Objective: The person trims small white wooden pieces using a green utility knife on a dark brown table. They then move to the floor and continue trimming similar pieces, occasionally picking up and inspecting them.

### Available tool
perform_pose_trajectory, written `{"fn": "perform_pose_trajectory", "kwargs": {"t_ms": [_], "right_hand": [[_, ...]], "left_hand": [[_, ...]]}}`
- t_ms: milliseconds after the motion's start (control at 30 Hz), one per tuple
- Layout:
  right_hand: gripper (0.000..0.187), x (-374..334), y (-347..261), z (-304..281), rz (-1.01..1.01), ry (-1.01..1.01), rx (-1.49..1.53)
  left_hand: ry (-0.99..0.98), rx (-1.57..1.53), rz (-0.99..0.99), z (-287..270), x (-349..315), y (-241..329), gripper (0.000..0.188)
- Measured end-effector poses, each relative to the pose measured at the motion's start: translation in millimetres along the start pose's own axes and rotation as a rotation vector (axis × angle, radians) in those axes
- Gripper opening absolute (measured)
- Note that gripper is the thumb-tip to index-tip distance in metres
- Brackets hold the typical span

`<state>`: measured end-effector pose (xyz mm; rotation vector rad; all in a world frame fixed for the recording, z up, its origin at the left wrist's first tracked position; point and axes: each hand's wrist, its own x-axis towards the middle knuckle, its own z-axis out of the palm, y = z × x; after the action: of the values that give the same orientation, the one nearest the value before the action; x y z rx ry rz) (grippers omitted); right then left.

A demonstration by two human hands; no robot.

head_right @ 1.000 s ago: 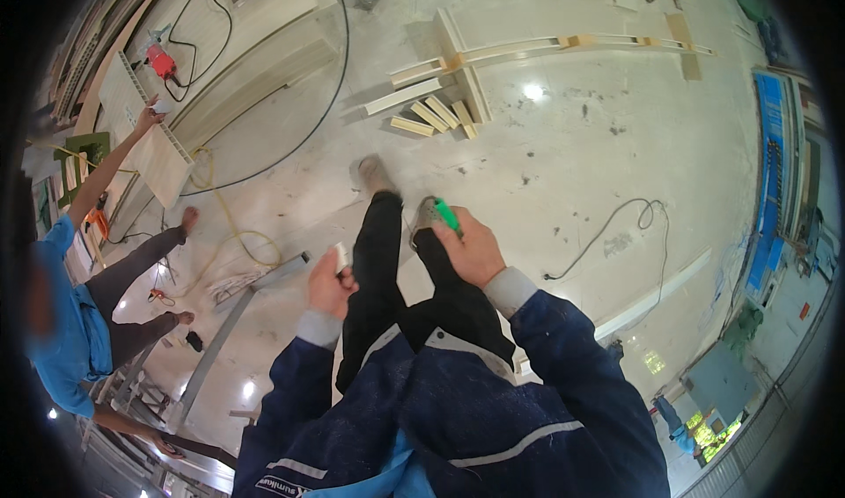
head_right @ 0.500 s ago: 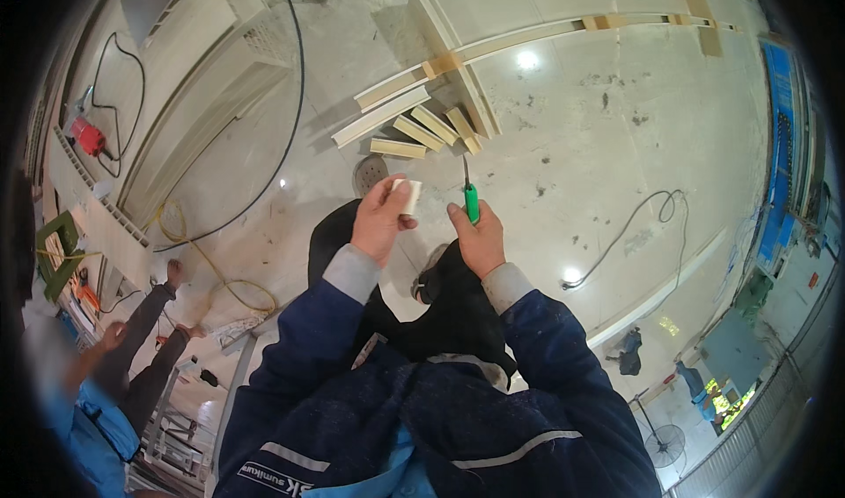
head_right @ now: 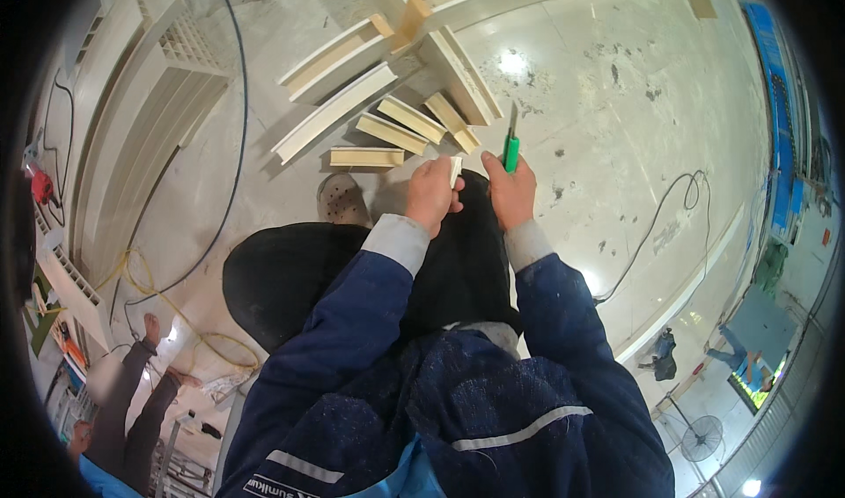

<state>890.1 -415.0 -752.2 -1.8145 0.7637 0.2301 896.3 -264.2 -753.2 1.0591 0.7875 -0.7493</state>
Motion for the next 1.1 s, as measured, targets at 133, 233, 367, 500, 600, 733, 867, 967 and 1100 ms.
{"fn": "perform_pose_trajectory", "kwargs": {"t_ms": [133,233,367,500,600,733,867,967,1100], "right_hand": [[0.031,28.8,31.2,-3.8,-0.080,0.047,-0.031],[0.029,38.4,38.0,-7.6,-0.103,0.038,-0.152],[0.025,33.5,28.8,-14.4,0.023,-0.044,0.068],[0.032,25.3,22.4,-16.6,-0.052,-0.013,-0.085],[0.041,24.3,25.1,-23.5,-0.118,-0.019,-0.398],[0.036,28.9,30.4,-26.3,-0.104,-0.080,-0.468],[0.034,39.5,33.2,-21.3,-0.204,-0.054,-0.461],[0.034,47.2,33.9,-19.8,-0.159,-0.100,-0.525],[0.035,57.6,34.2,-20.0,-0.140,-0.152,-0.587]], "left_hand": [[0.071,0.035,0.073,2.4,14.4,-13.6,0.049],[0.029,0.005,0.074,-10.2,23.1,3.5,0.043],[0.020,-0.026,0.148,-4.8,35.4,22.8,0.032],[-0.057,-0.013,0.100,16.4,57.3,24.8,0.035],[-0.042,0.062,-0.016,30.8,77.8,16.8,0.033],[0.010,-0.076,-0.118,37.3,104.8,19.6,0.028],[0.022,-0.114,-0.156,44.7,120.4,29.5,0.018],[0.051,-0.098,-0.170,52.7,124.3,33.9,0.021],[0.032,-0.024,-0.185,61.3,125.0,34.5,0.018]]}}
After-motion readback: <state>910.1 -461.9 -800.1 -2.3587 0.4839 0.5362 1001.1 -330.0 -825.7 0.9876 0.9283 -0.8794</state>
